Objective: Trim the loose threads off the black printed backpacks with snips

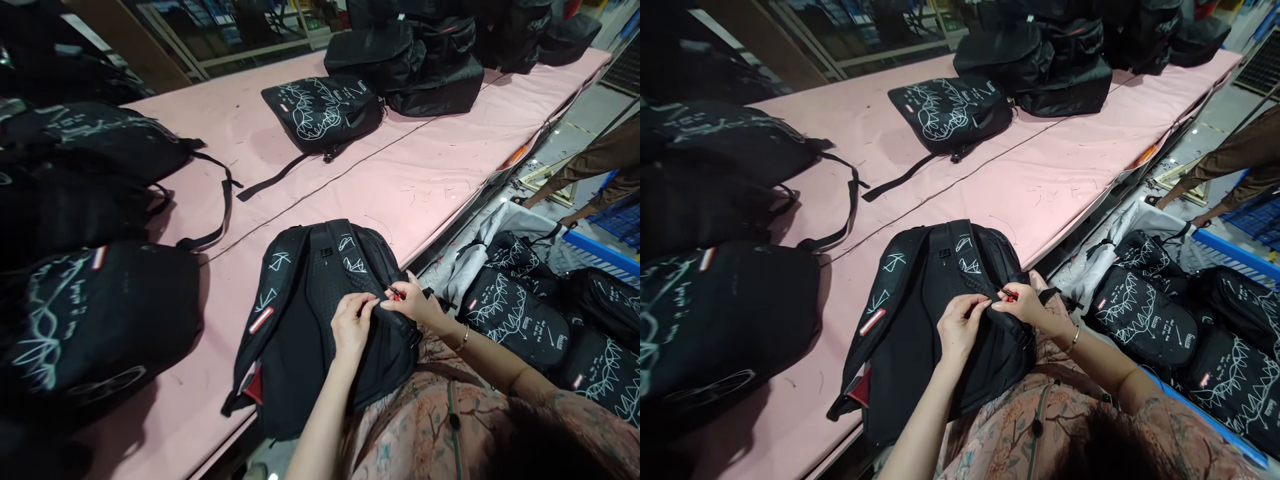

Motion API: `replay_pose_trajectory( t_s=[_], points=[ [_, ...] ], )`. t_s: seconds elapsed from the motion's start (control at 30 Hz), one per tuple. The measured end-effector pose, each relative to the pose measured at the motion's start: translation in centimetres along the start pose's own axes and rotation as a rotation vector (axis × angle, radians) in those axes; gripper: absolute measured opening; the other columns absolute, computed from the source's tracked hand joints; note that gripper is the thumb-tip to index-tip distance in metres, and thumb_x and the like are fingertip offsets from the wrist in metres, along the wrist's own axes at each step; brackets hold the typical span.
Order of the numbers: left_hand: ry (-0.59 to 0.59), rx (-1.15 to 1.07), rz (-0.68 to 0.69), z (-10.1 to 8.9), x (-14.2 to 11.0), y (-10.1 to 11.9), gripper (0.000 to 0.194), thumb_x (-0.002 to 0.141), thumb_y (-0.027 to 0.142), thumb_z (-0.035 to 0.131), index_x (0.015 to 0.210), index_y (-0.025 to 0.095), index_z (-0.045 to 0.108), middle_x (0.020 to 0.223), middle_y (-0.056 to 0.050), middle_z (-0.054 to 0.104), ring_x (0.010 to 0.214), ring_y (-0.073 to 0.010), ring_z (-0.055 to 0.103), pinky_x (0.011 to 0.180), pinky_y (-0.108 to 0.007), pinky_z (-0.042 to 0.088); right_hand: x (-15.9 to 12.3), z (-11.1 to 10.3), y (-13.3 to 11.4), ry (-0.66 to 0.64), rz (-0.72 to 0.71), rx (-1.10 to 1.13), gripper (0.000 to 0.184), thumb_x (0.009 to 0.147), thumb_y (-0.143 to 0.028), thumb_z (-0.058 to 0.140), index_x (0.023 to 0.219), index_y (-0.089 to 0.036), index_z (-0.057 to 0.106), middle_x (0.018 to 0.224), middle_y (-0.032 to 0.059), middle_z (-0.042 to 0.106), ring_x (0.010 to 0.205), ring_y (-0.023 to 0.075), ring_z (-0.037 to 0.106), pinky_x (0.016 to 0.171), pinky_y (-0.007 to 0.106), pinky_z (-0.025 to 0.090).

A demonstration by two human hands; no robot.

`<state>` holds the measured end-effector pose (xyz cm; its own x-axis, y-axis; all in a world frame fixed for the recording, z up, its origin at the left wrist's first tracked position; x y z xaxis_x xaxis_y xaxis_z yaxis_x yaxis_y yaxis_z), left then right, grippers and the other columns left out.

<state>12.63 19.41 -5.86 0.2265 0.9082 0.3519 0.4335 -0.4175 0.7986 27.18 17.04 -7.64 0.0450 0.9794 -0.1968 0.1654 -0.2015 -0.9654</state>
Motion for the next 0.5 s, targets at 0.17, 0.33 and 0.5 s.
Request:
replay_pose_trajectory(
  t_s=[0.17,0.33,0.5],
  points=[
    [-0.038,0.037,0.017,0.7,-0.1,0.1,0.017,0.082,0.027,0.049,0.080,0.015,0.059,0.081,-0.006,0.055,0.077,-0.0136,0.051,0.071,-0.023,0.039,0.1,-0.1,0.2,0.024,-0.038,-0.090,0.028,0.062,-0.034,0.063,0.074,-0.010,0.052,0.069,-0.0001,0.049,0.063,0.0071,0.042,0.060,0.019,0.035],
    [-0.011,0.018,-0.082,1.4,-0.1,-0.9,0.018,0.081,0.029,0.045,0.074,0.014,0.050,0.073,-0.006,0.051,0.067,-0.0145,0.047,0.060,-0.024,0.036,-0.1,0.1,0.2,0.021,-0.075,-0.154,0.029,0.065,-0.037,0.062,0.076,-0.011,0.053,0.070,-0.0001,0.051,0.065,0.0079,0.044,0.063,0.020,0.037],
    [0.055,-0.062,-0.189,0.8,0.0,-2.9,0.026,0.084,0.037,0.043,0.076,0.013,0.051,0.070,-0.005,0.051,0.061,-0.0128,0.045,0.058,-0.024,0.036,-0.4,-1.4,-0.3,0.142,-0.149,-0.317,0.028,0.078,-0.037,0.048,0.088,-0.013,0.057,0.084,0.0034,0.055,0.082,0.0109,0.048,0.078,0.024,0.038]
  ],
)
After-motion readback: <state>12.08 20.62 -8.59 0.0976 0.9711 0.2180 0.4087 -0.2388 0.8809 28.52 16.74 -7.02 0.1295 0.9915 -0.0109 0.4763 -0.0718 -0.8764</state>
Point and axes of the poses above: each hand's wrist, its own x-axis towards the middle knuckle, its own z-axis out of the palm, y = z × x, the point moved 5 cm from there along x, towards the middle knuckle
